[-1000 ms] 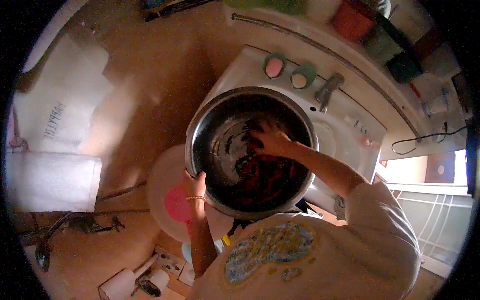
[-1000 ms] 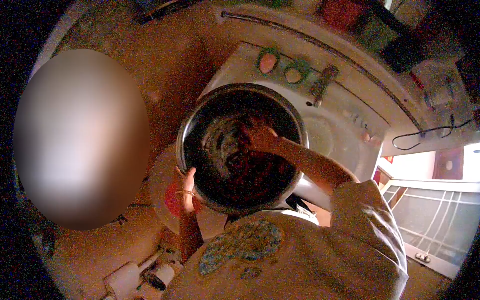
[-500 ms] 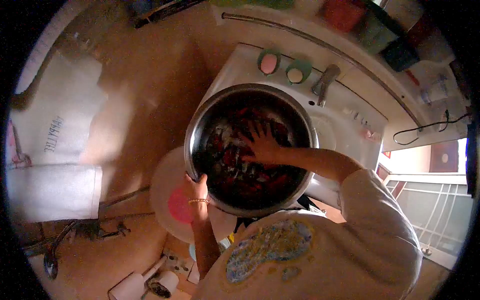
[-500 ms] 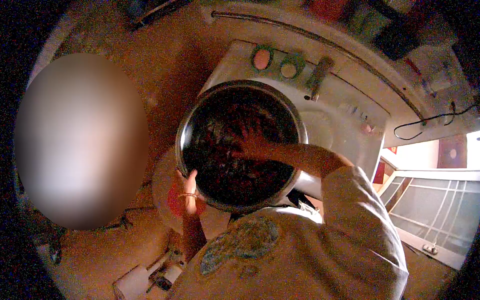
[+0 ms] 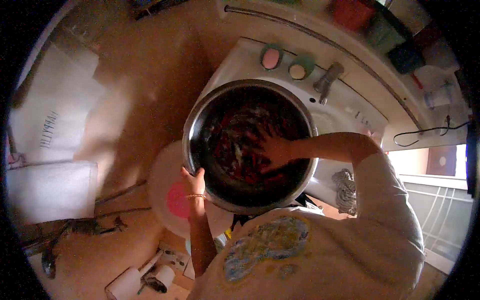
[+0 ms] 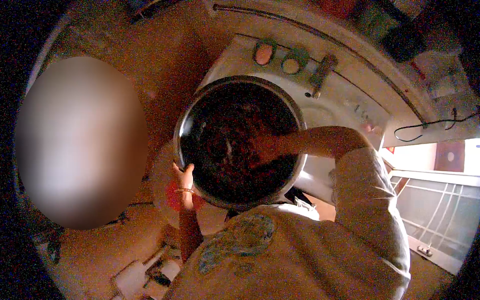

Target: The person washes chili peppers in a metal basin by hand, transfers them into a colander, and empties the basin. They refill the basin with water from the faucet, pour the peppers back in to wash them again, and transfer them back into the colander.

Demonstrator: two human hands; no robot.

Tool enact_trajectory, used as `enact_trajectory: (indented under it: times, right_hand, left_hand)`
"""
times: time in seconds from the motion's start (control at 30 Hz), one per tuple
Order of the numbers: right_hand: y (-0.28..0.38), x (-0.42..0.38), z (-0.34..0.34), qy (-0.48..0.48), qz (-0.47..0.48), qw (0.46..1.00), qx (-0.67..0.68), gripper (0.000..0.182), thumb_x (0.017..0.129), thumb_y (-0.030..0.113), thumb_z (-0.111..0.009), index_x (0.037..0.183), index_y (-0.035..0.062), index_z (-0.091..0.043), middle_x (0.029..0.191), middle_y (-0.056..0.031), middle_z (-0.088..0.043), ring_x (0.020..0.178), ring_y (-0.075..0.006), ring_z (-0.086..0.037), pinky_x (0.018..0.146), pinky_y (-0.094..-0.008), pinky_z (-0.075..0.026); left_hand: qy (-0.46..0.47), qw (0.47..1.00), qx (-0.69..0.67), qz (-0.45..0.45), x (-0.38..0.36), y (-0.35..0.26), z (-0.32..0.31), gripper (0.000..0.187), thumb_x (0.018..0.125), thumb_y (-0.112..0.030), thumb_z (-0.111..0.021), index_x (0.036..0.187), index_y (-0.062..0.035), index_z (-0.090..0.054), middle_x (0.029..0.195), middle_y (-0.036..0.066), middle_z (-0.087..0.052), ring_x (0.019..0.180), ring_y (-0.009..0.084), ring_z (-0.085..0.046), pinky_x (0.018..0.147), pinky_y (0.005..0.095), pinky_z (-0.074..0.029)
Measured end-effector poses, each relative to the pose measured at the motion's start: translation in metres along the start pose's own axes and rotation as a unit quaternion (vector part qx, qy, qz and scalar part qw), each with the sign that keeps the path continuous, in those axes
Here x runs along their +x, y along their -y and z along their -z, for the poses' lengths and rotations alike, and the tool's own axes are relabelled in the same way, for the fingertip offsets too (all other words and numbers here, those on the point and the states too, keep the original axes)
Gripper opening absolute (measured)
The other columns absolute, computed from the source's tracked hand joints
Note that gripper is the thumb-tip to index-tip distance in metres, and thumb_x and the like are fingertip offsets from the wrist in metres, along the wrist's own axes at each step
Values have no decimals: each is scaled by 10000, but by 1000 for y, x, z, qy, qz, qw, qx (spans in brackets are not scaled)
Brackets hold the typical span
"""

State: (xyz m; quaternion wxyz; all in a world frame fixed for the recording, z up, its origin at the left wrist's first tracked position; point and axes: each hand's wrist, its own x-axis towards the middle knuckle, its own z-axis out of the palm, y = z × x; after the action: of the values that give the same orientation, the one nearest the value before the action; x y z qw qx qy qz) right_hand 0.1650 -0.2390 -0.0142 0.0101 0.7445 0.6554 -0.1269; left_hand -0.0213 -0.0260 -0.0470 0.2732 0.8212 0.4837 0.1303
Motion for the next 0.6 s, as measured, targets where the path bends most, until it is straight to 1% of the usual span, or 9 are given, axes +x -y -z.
enact_trajectory:
  times: [0.07, 0.17, 0.27, 0.3, 0.37, 0.47, 0.5, 0.57, 0.6]
  right_hand:
    - [20, -13, -2, 12, 32, 999, -13, 783, 674, 604, -436, 1303, 248, -134, 1342, -171, -93, 1204, -404, -125, 882, -650, -100]
    - [39, 16, 16, 162, 118, 979, 38, 772, 682, 600, -430, 1304, 256, -130, 1333, -178, -127, 1203, -407, -122, 886, -647, -95]
    - [5, 45, 0, 187, 119, 975, 20, 751, 690, 603, -416, 1303, 277, -130, 1319, -204, -147, 1186, -454, -103, 896, -639, -83]
    - [-10, 45, -6, 74, 82, 994, -18, 736, 693, 596, -418, 1300, 284, -140, 1325, -192, -137, 1185, -461, -94, 897, -640, -77]
    - [-20, 33, -18, -40, 40, 997, -60, 722, 697, 589, -419, 1297, 291, -150, 1331, -180, -128, 1184, -468, -84, 898, -641, -72]
    - [5, 1, -27, -37, 13, 983, -181, 699, 694, 568, -439, 1288, 306, -181, 1342, -135, -130, 1193, -441, -103, 903, -636, -59]
    - [25, -5, -19, 1, 39, 998, -46, 702, 691, 578, -436, 1287, 309, -183, 1345, -121, -126, 1196, -433, -107, 904, -635, -55]
    - [35, 9, -15, 41, 68, 993, 86, 705, 688, 589, -432, 1286, 311, -184, 1348, -107, -122, 1198, -424, -112, 905, -634, -51]
    - [35, 26, -23, 24, 86, 996, 27, 708, 686, 606, -418, 1286, 318, -178, 1348, -114, -118, 1201, -424, -101, 902, -636, -55]
  left_hand:
    - [30, 998, -32, 38, 4, -6, 0, 654, 640, -253, -621, 1173, 3, -341, 1065, 228, -468, 959, 358, -477, 813, 393, -381]
    - [43, 999, -6, -5, 15, 8, -6, 666, 647, -265, -617, 1185, 1, -331, 1081, 232, -459, 966, 351, -477, 814, 392, -380]
    - [41, 999, -31, 13, 12, 19, -9, 660, 645, -275, -618, 1176, 4, -343, 1088, 225, -458, 969, 348, -476, 813, 390, -381]
    - [43, 999, -16, 21, 7, 12, -1, 657, 643, -281, -619, 1169, 6, -350, 1076, 219, -468, 961, 350, -480, 813, 392, -381]
    - [43, 999, -6, 26, 9, 19, -6, 654, 641, -286, -621, 1162, 8, -358, 1065, 213, -477, 952, 351, -484, 812, 393, -381]
    - [-16, 995, -99, -9, 13, 38, -25, 633, 634, -284, -625, 1137, 12, -379, 1030, 204, -499, 936, 355, -492, 806, 393, -386]
    - [-5, 997, -82, -13, 10, 20, -12, 622, 629, -277, -627, 1125, 12, -388, 1020, 206, -504, 930, 355, -495, 799, 392, -390]
    - [3, 998, -68, -14, 12, 8, -8, 610, 624, -269, -629, 1113, 12, -397, 1010, 208, -509, 925, 355, -498, 793, 391, -394]
    - [3, 998, -59, -26, 12, 10, -9, 596, 618, -260, -632, 1100, 8, -406, 998, 205, -514, 911, 351, -505, 778, 391, -400]
